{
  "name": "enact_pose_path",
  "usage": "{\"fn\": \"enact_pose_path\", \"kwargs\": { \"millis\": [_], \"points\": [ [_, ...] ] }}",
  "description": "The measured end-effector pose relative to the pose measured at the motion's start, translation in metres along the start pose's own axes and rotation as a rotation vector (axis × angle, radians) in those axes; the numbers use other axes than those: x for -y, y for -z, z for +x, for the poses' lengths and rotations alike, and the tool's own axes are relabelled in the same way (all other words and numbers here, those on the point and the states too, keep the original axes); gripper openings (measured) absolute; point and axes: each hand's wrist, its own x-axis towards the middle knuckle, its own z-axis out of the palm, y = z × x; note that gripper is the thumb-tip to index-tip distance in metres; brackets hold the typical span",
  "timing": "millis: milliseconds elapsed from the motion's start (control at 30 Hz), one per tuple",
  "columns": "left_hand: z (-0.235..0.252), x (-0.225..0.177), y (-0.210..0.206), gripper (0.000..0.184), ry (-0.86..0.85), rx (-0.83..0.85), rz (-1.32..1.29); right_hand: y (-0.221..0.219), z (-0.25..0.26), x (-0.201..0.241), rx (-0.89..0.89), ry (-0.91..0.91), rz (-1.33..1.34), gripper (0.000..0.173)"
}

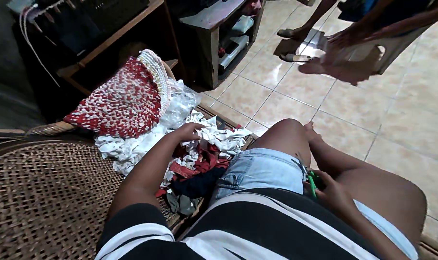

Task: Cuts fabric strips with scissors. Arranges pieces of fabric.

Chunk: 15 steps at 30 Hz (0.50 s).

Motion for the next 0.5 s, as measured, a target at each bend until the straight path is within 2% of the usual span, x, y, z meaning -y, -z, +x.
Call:
{"fn": "enact_pose_path", "kwargs": {
  "millis": [67, 133, 200, 267, 300, 400, 500],
  "points": [
    [-0.003, 0.002, 0.006, 0.041, 0.069, -0.014, 0.052, 0.001, -0.001, 0.0, 0.012, -0.011, -0.002, 0.052],
    [-0.012, 0.003, 0.015, 0.027, 0.188, 0.084, 0.192, 0.001, -0.001, 0.0, 0.018, -0.014, -0.003, 0.053],
    [-0.021, 0.005, 0.017, 0.029, 0.35, 0.316, 0.324, 0.001, 0.0, 0.001, 0.021, -0.014, -0.01, 0.053],
    [-0.03, 0.023, 0.005, 0.034, 0.436, 0.369, 0.316, 0.002, 0.001, 0.001, 0.026, -0.026, -0.019, 0.053],
    [-0.033, 0.036, -0.003, 0.042, 0.444, 0.312, 0.246, 0.002, 0.001, 0.001, 0.029, -0.025, -0.025, 0.053],
    [-0.04, 0.077, -0.026, 0.065, 0.397, -0.003, -0.033, 0.002, 0.002, 0.002, 0.028, -0.01, -0.018, 0.053],
    [-0.038, 0.077, -0.034, 0.082, 0.453, -0.09, -0.047, 0.002, 0.0, 0.0, 0.02, -0.008, -0.014, 0.052]
  ]
}}
